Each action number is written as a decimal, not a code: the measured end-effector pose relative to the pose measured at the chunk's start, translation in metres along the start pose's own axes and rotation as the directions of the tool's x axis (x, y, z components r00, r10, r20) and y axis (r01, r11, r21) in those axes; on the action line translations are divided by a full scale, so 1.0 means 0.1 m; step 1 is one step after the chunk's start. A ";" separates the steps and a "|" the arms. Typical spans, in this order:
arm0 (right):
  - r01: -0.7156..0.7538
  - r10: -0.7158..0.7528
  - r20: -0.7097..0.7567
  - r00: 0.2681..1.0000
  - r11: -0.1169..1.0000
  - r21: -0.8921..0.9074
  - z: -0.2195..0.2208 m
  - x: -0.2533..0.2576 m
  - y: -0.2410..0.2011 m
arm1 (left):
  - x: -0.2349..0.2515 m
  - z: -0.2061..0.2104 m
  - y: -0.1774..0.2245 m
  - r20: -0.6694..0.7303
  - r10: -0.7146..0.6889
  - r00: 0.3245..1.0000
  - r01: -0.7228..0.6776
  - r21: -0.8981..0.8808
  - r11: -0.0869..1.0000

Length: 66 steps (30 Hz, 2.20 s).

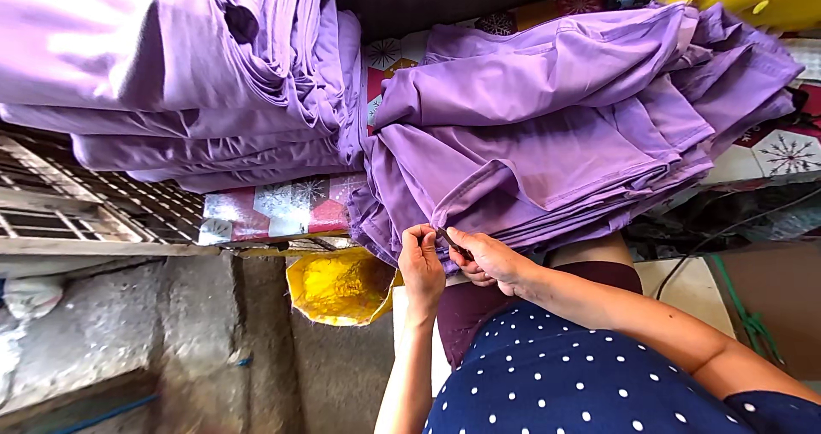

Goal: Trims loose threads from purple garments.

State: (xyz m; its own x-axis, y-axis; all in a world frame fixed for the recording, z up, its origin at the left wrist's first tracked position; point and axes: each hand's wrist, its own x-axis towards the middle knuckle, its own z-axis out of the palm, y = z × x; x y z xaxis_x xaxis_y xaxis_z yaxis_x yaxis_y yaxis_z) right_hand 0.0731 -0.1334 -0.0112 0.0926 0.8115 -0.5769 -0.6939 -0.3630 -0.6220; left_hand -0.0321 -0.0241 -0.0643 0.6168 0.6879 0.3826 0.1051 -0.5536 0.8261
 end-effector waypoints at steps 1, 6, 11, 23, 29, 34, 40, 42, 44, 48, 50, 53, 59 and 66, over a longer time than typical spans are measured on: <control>0.017 -0.017 -0.001 1.000 1.000 -0.004 -0.01 0.00 0.01 | 0.00 0.00 0.01 0.003 -0.030 1.000 0.030 -0.028 0.999; 0.051 -0.048 0.040 0.998 0.997 -0.052 -0.02 -0.03 0.07 | 0.01 -0.04 0.06 0.011 -0.160 0.987 0.160 -0.162 0.974; 0.049 -0.048 0.015 0.999 0.994 -0.094 0.02 0.00 0.08 | 0.01 -0.03 0.09 0.017 -0.210 0.978 0.208 -0.215 0.954; 0.119 -0.129 -0.060 0.990 0.981 -0.153 0.08 0.00 0.10 | 0.00 0.05 0.11 -0.046 -0.181 0.982 0.166 -0.220 0.961; 0.131 -0.141 -0.063 0.988 0.982 -0.137 0.13 -0.02 0.09 | 0.01 0.07 0.12 -0.085 -0.172 0.981 0.151 -0.216 0.965; 0.141 -0.147 -0.050 0.988 0.984 -0.105 0.16 -0.05 0.08 | 0.01 0.07 0.13 -0.086 -0.178 0.980 0.156 -0.212 0.965; 0.111 -0.122 -0.071 0.990 0.983 -0.145 0.13 -0.01 0.07 | 0.00 0.06 0.12 -0.076 -0.176 0.981 0.155 -0.226 0.962; 0.105 -0.117 -0.078 0.990 0.983 -0.151 0.13 -0.01 0.07 | 0.01 0.06 0.13 -0.079 -0.175 0.981 0.153 -0.227 0.962; 0.109 -0.121 -0.081 0.989 0.984 -0.137 0.14 -0.01 0.07 | 0.00 0.07 0.12 -0.081 -0.173 0.982 0.151 -0.224 0.963; 0.115 -0.124 -0.091 0.988 0.989 -0.098 0.15 -0.01 0.05 | -0.01 0.10 0.10 -0.084 -0.161 0.983 0.141 -0.199 0.970; 0.111 -0.119 -0.099 0.988 0.990 -0.084 0.16 -0.01 0.05 | -0.01 0.10 0.11 -0.086 -0.164 0.983 0.146 -0.186 0.972; 0.101 -0.109 -0.116 0.987 0.993 -0.065 0.17 0.01 0.07 | -0.01 0.11 0.11 -0.077 -0.165 0.983 0.150 -0.177 0.973; 0.287 -0.324 -0.162 0.932 0.933 -0.218 0.12 0.01 0.08 | 0.00 0.10 0.07 -0.065 -0.143 0.988 0.132 -0.149 0.980; 0.323 -0.418 0.059 0.907 0.599 -0.733 -0.55 0.49 -0.53 | 0.04 0.02 0.03 0.038 0.017 0.999 -0.019 0.035 0.999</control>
State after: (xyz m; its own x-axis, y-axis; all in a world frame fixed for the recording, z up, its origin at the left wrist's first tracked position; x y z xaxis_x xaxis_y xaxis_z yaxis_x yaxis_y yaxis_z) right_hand 0.1534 -0.0992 -0.0358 0.3319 0.9143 -0.2323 0.1377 -0.2906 -0.9469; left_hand -0.0284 -0.0238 -0.0613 0.6474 0.6601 0.3811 0.1210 -0.5827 0.8037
